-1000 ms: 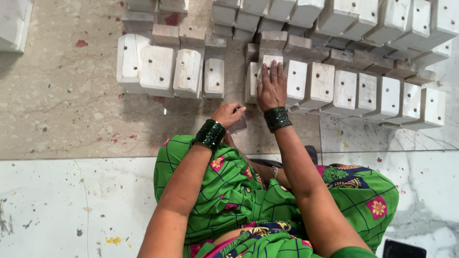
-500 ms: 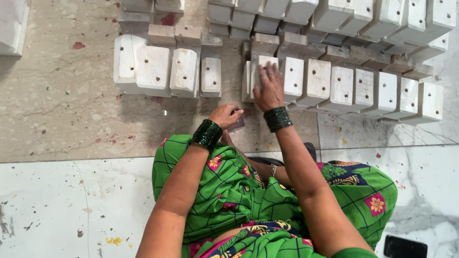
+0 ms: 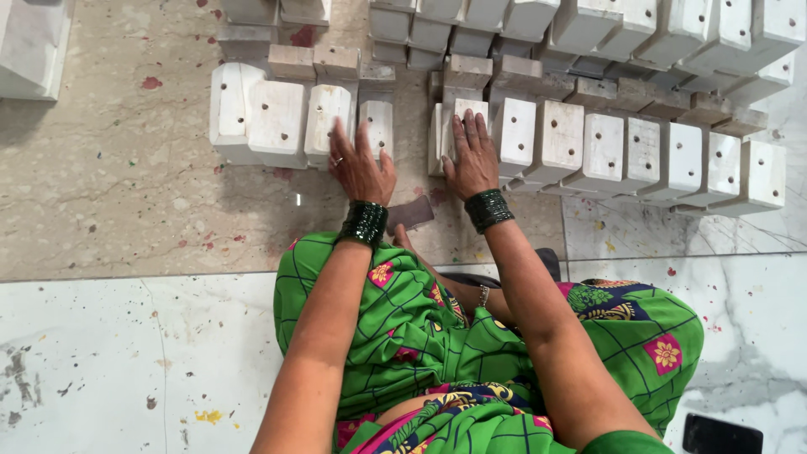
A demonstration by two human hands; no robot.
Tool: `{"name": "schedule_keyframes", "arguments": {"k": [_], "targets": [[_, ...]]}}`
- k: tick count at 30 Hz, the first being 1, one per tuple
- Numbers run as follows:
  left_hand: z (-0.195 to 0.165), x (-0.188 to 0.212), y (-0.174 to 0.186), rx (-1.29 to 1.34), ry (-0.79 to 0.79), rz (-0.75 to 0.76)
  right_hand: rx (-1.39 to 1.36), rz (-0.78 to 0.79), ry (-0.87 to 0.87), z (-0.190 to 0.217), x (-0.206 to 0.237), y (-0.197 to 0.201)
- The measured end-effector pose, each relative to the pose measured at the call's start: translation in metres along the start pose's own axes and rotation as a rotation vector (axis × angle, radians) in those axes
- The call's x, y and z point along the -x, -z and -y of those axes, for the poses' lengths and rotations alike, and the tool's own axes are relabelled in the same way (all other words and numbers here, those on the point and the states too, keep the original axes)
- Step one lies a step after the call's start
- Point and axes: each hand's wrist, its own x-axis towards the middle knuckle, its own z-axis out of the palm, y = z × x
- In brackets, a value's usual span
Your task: The person sits on the floor and arranges white plaster mold blocks, picking blocks one at a time and placing them into neat rows on the floor, occasionally turning or repositioning a block to fit the row.
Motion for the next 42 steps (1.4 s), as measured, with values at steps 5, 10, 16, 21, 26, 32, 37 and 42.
{"name": "schedule_keyframes", "arguments": {"k": [5,10,16,21,26,32,37,42], "targets": [[-0.006,0.0,0.007,-0.196,0.154,0.129,0.009,0.019,0.018,-0.001,0.005,0.004],[-0.004,-0.001,-0.005,-0.345,0.126,0.159,0.025,0.053,-0.011,-0.001,0.004,0.002],[0.028,-0.033,-0.002,-0.43,0.066,0.252,0.042,0.044,0.005,-0.004,0.004,-0.001],[0.054,-0.05,0.016,-0.412,-0.083,0.227,0.022,0.061,-0.008,-0.002,0.004,0.0],[0.045,-0.042,0.008,-0.331,-0.098,-0.024,0.018,0.055,-0.022,0.003,0.005,0.005],[0.046,-0.06,0.01,-0.378,0.053,0.148,0.037,0.046,-0.008,0.006,0.004,0.01],[0.039,-0.061,0.011,-0.389,0.061,0.148,0.033,0.037,-0.03,0.012,0.005,0.016],[0.033,-0.055,0.005,-0.471,0.09,0.205,0.009,0.063,-0.004,0.01,0.001,0.022]]}}
